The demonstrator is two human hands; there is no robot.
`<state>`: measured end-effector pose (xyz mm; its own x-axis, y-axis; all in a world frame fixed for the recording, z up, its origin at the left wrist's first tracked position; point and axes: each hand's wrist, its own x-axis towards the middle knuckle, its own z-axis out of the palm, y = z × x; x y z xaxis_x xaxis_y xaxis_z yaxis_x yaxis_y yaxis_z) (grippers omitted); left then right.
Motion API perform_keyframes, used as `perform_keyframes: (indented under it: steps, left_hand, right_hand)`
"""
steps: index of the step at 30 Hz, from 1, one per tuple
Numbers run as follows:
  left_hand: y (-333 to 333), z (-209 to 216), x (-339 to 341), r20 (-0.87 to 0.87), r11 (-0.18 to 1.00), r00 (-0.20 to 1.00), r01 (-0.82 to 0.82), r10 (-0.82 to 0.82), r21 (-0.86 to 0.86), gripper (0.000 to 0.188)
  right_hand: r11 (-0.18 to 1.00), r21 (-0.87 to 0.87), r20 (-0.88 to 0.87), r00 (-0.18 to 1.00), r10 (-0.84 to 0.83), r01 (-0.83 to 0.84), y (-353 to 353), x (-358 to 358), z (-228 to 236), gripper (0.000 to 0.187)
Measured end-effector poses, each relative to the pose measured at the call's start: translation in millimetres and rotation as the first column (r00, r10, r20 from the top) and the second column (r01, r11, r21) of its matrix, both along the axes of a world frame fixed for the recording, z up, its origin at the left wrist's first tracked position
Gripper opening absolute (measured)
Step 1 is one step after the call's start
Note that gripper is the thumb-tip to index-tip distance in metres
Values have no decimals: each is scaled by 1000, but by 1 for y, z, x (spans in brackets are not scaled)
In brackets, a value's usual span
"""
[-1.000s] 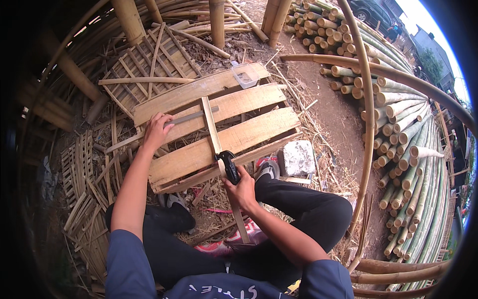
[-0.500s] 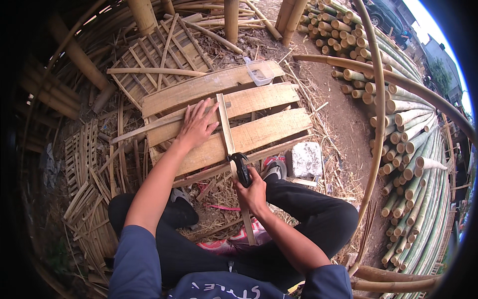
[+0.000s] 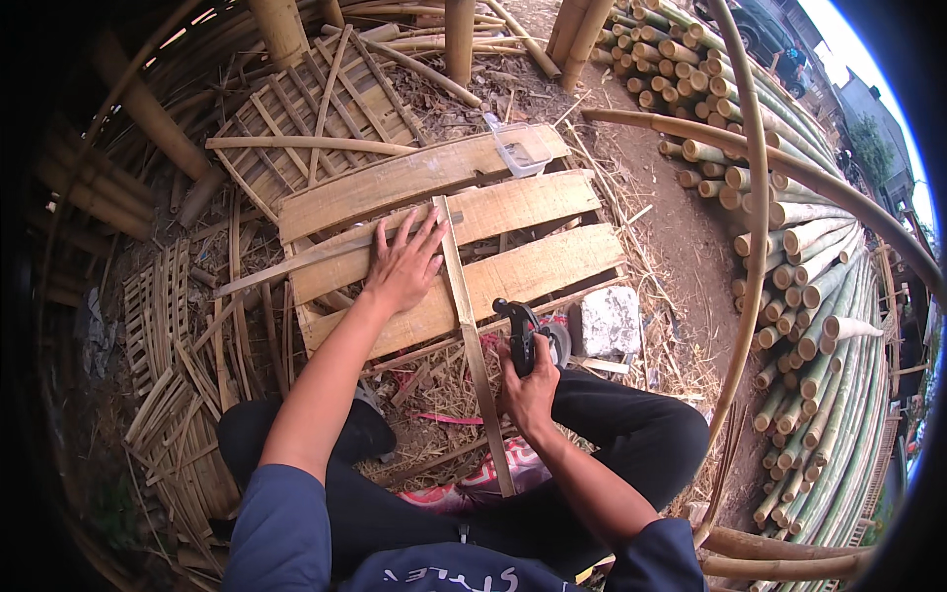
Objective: The person assembles a wooden crate by hand, positioning a thin wooden slat across the frame and hammering a nail into the wood to secure it.
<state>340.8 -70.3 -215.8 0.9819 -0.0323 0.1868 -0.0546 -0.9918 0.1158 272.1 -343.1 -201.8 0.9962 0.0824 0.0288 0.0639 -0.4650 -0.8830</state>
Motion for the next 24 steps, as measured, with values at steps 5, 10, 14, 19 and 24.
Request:
perform_keyframes:
  steps: [5,10,14,19,24]
  left_hand:
    - [3,-2,-4,40,1000,999,2,-1,-19,57]
    - [1,2,-3,56,999,998,-1,4,-48,58]
    - [0,5,-2,44,998,999,1,1,-64,59]
    - [0,6,-2,-13,999,999,-32,32,-34,62]
    - [0,2,1,-10,999,1000,-26,26,-40,62]
  right_hand:
    - [994,105,-68,998,-2,9,6,38,36,23]
    - [992,-7,94,988,122,-122,1,40,18,22]
    - [986,-42,24,986,163,-162,1,46,22,23]
    - [961,-87,-75,964,255,-261,5,49,26,28]
    - [939,-20,-82,936,341,-344,12,23,8,33]
